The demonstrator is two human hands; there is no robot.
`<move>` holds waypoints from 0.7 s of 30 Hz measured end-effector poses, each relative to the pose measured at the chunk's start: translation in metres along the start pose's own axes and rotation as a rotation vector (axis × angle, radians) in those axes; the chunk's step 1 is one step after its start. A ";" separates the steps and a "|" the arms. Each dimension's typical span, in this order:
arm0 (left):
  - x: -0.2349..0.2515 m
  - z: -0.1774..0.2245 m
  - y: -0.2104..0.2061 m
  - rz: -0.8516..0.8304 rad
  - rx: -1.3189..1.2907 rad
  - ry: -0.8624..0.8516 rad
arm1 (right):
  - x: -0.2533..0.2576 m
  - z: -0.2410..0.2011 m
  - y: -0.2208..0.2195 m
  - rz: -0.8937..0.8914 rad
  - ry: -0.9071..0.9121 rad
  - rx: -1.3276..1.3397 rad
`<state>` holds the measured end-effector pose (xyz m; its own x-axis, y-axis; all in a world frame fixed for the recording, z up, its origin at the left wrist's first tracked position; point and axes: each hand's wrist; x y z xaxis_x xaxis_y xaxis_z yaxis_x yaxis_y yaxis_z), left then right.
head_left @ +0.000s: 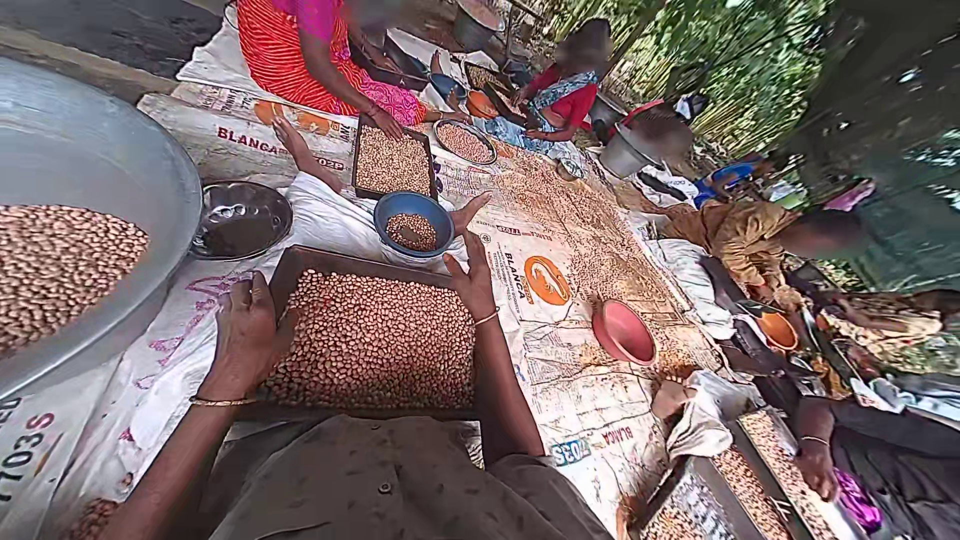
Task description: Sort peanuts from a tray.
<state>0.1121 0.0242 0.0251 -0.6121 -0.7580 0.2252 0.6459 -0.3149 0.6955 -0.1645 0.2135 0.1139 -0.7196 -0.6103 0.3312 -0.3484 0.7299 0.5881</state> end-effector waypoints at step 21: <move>-0.074 -0.016 0.013 -0.274 -1.500 0.277 | -0.157 0.116 0.083 -0.007 -0.392 1.470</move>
<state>0.1729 0.0670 0.0063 -0.7929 -0.6082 -0.0375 0.4849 -0.5924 -0.6434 -0.1498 0.4058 0.0249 -0.7422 -0.6699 -0.0181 -0.4528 0.5212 -0.7234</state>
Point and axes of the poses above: each hand's wrist, its own x-axis towards the middle knuckle, its own y-axis out of the back of the hand, z = x × y, and after that the axes turned 1 degree about -y, right-handed
